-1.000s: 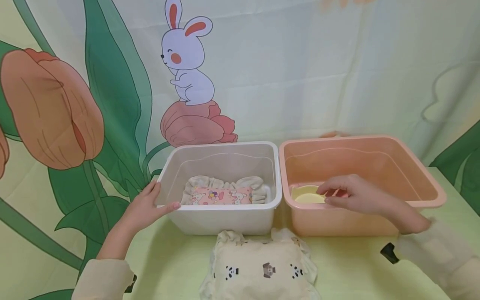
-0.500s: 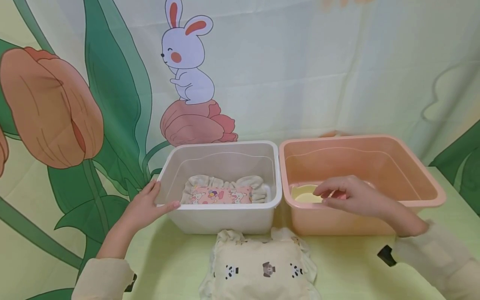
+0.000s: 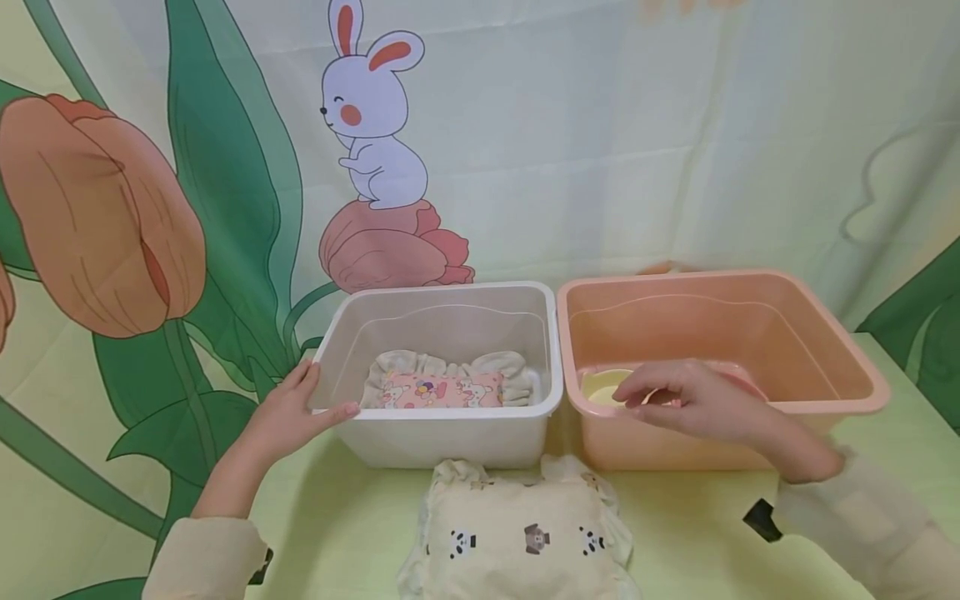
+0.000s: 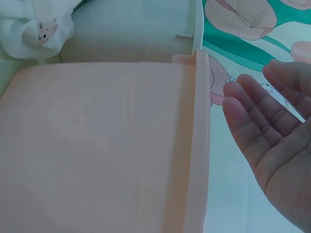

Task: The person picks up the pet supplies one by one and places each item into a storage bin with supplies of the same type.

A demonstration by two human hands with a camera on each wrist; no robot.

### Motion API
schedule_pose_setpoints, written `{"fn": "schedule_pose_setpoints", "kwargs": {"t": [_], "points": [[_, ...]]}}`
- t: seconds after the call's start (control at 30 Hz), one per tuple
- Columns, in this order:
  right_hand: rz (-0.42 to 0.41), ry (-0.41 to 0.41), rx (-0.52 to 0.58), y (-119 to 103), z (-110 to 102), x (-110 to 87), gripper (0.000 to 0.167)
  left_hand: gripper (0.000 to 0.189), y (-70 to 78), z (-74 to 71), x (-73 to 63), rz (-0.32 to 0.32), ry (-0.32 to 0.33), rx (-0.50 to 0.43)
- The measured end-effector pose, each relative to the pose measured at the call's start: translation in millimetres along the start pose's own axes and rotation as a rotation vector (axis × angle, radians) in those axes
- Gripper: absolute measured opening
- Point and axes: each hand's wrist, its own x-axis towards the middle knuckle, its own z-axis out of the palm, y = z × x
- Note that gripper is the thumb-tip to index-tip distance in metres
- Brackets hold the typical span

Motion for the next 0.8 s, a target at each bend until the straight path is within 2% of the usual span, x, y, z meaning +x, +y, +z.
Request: {"fn": "schedule_pose_setpoints", "kwargs": {"t": [0.2, 0.4, 0.63, 0.8], "points": [[-0.023, -0.007, 0.021, -2.3, 6.2, 1.3, 0.018, 0.101, 0.1, 1.8, -0.2, 0.004, 0.024, -0.009], [0.010, -0.055, -0.008, -6.9, 9.8, 1.0, 0.019, 0.099, 0.1, 0.7, -0.1, 0.007, 0.007, 0.003], [-0.114, -0.057, -0.010, -6.5, 18.0, 2.0, 0.022, 0.098, -1.0, 1.0, 1.2, 0.003, 0.003, 0.013], [-0.161, -0.092, 0.015, -6.0, 24.8, 2.7, 0.019, 0.098, -1.4, 1.0, 1.4, -0.006, -0.001, 0.007]]}}
